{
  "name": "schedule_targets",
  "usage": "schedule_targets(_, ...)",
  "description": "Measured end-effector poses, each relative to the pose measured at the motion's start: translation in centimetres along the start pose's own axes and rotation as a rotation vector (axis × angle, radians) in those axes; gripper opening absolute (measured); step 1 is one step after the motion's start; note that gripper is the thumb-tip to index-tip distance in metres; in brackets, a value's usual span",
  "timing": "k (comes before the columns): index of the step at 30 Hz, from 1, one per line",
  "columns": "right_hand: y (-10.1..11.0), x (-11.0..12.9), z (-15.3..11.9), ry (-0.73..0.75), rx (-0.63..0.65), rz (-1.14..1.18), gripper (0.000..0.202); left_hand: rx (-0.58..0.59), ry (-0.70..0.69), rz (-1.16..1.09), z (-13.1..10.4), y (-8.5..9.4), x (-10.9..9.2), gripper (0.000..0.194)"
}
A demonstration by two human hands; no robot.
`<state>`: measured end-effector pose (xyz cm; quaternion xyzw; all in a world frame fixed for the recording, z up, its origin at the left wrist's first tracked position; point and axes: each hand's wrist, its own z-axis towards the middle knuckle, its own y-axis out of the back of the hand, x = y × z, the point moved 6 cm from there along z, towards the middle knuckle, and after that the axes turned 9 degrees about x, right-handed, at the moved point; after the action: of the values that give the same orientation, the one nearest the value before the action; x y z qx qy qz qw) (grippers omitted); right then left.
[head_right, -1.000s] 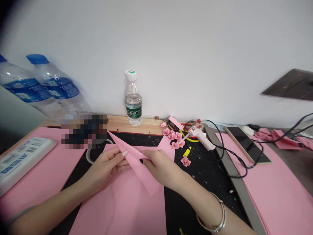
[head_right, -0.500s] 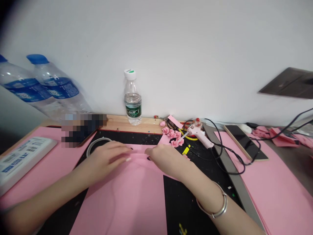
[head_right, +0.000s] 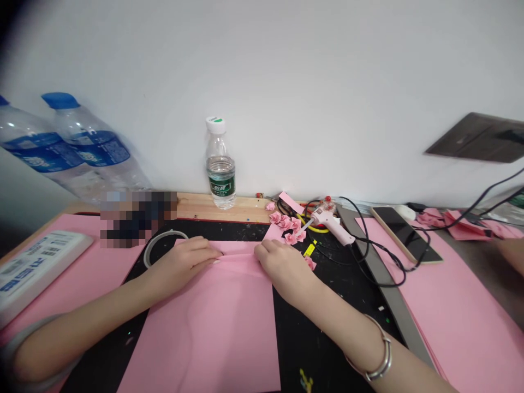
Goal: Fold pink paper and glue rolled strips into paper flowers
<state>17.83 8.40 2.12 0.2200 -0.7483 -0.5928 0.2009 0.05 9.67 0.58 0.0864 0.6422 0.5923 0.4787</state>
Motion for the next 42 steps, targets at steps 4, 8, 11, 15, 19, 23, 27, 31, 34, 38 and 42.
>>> schedule_targets(4, -0.3, 0.4, -1.4, 0.033, -0.203, -0.034, 0.025, 0.035, -0.061, 0.064, -0.7, -0.2, -0.5, 0.03)
schedule_targets(8, -1.6, 0.9, -2.4, 0.078, -0.282, -0.055, 0.036, 0.045, -0.147, 0.086, -1.5, -0.1, -0.9, 0.03)
schedule_targets(11, -2.5, 1.0, -2.8, 0.103, -0.257, -0.045, 0.045, 0.021, -0.197, 0.075, -2.0, 0.1, -1.3, 0.031)
schedule_targets(15, -3.1, 0.8, -2.9, 0.135, -0.202, -0.029, 0.055, -0.023, -0.186, -0.017, -3.0, 0.4, -1.4, 0.032)
schedule_targets(19, -3.2, 0.7, -3.3, 0.156, -0.142, -0.032, 0.063, 0.016, -0.199, 0.091, -4.3, -0.4, -1.1, 0.04)
schedule_targets(23, -2.6, 1.6, -3.3, 0.103, -0.064, 0.024, 0.068, 0.075, -0.189, 0.139, -5.0, -1.2, -1.0, 0.051)
schedule_targets(27, -2.1, 3.9, -1.9, 0.082, -0.034, 0.08, 0.065, 0.129, -0.114, 0.164, -4.9, -1.6, -1.5, 0.054)
schedule_targets(31, -2.6, 5.9, -0.5, 0.148, -0.055, 0.075, 0.07, 0.16, -0.074, 0.233, -5.0, -1.9, -2.1, 0.057)
schedule_targets(34, -3.1, 6.1, -0.2, 0.149, -0.05, 0.086, 0.071, 0.162, -0.048, 0.246, -4.9, -2.3, -2.4, 0.061)
schedule_targets(38, -3.2, 5.9, -0.3, 0.149, -0.022, 0.123, 0.074, 0.155, -0.015, 0.232, -4.7, -2.8, -2.4, 0.062)
schedule_targets(42, -3.1, 5.6, -0.3, 0.146, -0.028, 0.176, 0.074, 0.177, 0.038, 0.212, -4.6, -3.0, -2.0, 0.059)
